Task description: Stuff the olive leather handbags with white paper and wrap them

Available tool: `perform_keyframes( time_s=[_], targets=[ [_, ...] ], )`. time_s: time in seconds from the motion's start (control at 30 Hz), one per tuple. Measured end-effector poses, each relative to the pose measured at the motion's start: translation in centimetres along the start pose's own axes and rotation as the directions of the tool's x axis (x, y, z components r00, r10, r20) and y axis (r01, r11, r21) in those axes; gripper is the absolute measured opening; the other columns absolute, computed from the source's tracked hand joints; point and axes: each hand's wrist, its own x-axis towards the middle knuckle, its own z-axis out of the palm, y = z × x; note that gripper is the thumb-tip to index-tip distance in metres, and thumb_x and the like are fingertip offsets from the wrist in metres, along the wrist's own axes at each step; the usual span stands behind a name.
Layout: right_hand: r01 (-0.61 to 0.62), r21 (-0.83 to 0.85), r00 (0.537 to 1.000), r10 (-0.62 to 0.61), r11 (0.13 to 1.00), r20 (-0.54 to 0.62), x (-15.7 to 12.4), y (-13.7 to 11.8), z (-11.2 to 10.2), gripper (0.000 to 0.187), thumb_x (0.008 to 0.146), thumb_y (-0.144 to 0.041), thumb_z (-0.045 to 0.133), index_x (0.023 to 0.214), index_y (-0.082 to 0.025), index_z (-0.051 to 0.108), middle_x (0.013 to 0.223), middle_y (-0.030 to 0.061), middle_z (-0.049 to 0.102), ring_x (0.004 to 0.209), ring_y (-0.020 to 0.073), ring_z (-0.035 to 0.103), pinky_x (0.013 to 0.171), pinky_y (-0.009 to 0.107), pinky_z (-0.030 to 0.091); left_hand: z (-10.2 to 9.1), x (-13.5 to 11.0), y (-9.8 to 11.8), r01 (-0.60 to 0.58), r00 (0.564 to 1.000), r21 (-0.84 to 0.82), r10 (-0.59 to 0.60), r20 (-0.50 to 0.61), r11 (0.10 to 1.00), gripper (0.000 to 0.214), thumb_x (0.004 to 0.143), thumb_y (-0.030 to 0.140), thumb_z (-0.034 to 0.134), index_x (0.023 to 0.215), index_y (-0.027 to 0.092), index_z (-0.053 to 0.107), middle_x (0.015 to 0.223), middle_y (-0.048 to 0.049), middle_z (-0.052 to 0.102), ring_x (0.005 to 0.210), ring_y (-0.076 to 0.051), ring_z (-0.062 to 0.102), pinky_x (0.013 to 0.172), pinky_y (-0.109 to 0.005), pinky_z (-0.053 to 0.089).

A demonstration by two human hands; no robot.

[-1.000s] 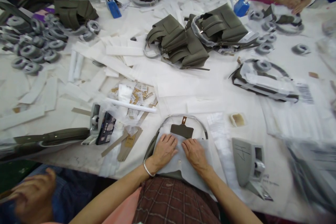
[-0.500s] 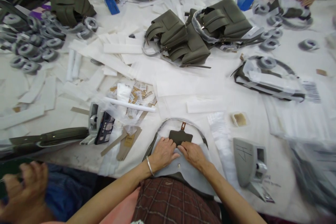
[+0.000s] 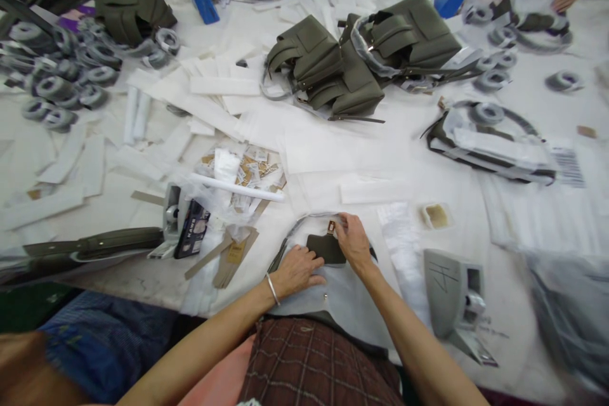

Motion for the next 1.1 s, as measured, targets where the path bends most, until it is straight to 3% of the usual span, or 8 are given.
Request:
perform_keyframes(
  time_s=[0.1,0.23,0.37,0.5,0.67,0.77,0.97,1.1],
  targets=[
    [-0.087,0.146,0.984,0.061,0.986,0.169,0.4,-0.8,0.2,0.035,0.082,-0.026,0.044,0.113,-0.019,0.06,0.096,0.0064,0.072,0.086,0.0206,0.066,0.086,0.038,0.052,0.2,0.1,0.1,0.023,1.0,-0.043,-0.024,-0.012,0.999,0.041,0.086,0.06,0.059,0.101,0.022,0.06,0.091,-0.0044,0.065,0.091,-0.024,0.06,0.078,-0.036,0.039],
    [-0.086,0.202,0.956,0.023,0.976,0.292,-2.2,-1.9,-0.7,0.028,0.085,-0.027,0.042,0.094,-0.022,0.068,0.089,0.0018,0.075,0.084,0.0182,0.069,0.081,0.033,0.054,0.9,0.0,0.9,0.126,0.989,-0.086,-0.132,-0.068,0.988,0.042,0.084,0.056,0.065,0.095,0.016,0.062,0.094,-0.0086,0.067,0.094,-0.027,0.059,0.084,-0.04,0.041],
    [0.081,0.205,0.919,-0.153,0.975,0.364,-6.9,-1.8,-1.8,0.021,0.089,-0.033,0.053,0.096,-0.025,0.07,0.098,0.0028,0.075,0.094,0.0197,0.068,0.091,0.037,0.053,1.7,-0.9,1.5,0.162,0.963,-0.096,-0.179,-0.201,0.982,0.035,0.085,0.043,0.068,0.106,0.015,0.064,0.1,-0.01,0.067,0.104,-0.029,0.057,0.102,-0.047,0.036],
    [0.336,0.211,0.857,-0.391,0.918,0.337,-10.4,-0.4,-1.5,0.015,0.089,-0.025,0.058,0.097,-0.025,0.07,0.111,0.0069,0.072,0.109,0.0219,0.064,0.098,0.042,0.05,2.0,-2.6,0.6,0.082,0.974,-0.07,-0.095,-0.205,0.994,0.018,0.087,0.032,0.065,0.095,0.016,0.068,0.096,-0.0084,0.067,0.108,-0.026,0.057,0.115,-0.05,0.025],
    [0.471,0.196,0.802,-0.51,0.86,0.31,-10.7,0.6,-1.2,0.012,0.09,-0.022,0.057,0.091,-0.024,0.069,0.1,0.0073,0.071,0.103,0.0203,0.063,0.092,0.04,0.052,1.5,-4.9,-0.7,-0.061,0.956,-0.081,0.035,-0.292,0.995,0.029,0.088,0.019,0.061,0.117,0.014,0.059,0.124,-0.0118,0.06,0.131,-0.026,0.044,0.115,-0.05,0.03],
    [0.484,0.161,0.792,-0.508,0.86,0.339,-10.0,0.8,-1.5,0.01,0.087,-0.02,0.06,0.087,-0.024,0.068,0.1,0.0064,0.07,0.103,0.0199,0.062,0.092,0.039,0.051,0.8,-6.0,-0.2,-0.085,0.935,-0.131,0.033,-0.353,0.988,0.018,0.093,0.014,0.051,0.108,0.017,0.06,0.117,-0.0094,0.062,0.121,-0.024,0.051,0.108,-0.047,0.039],
    [0.516,0.035,0.793,-0.492,0.856,0.359,-9.8,1.4,-1.2,0.014,0.081,-0.011,0.061,0.083,-0.023,0.069,0.109,0.0076,0.068,0.108,0.0218,0.06,0.095,0.041,0.048,0.2,-6.3,2.6,-0.357,0.927,-0.246,0.31,-0.209,0.901,0.026,0.095,0.019,0.05,0.12,0.02,0.056,0.115,-0.0076,0.061,0.105,-0.019,0.059,0.093,-0.03,0.048],
    [0.515,-0.045,0.807,-0.466,0.856,0.362,-10.0,1.9,-0.5,0.014,0.077,-0.01,0.064,0.082,-0.022,0.07,0.117,0.0094,0.066,0.113,0.0246,0.059,0.096,0.043,0.046,0.4,-5.7,3.4,-0.342,0.94,-0.254,0.328,-0.097,0.905,0.025,0.098,0.017,0.042,0.118,0.021,0.058,0.109,-0.0061,0.062,0.097,-0.016,0.061,0.085,-0.024,0.048]
  ],
)
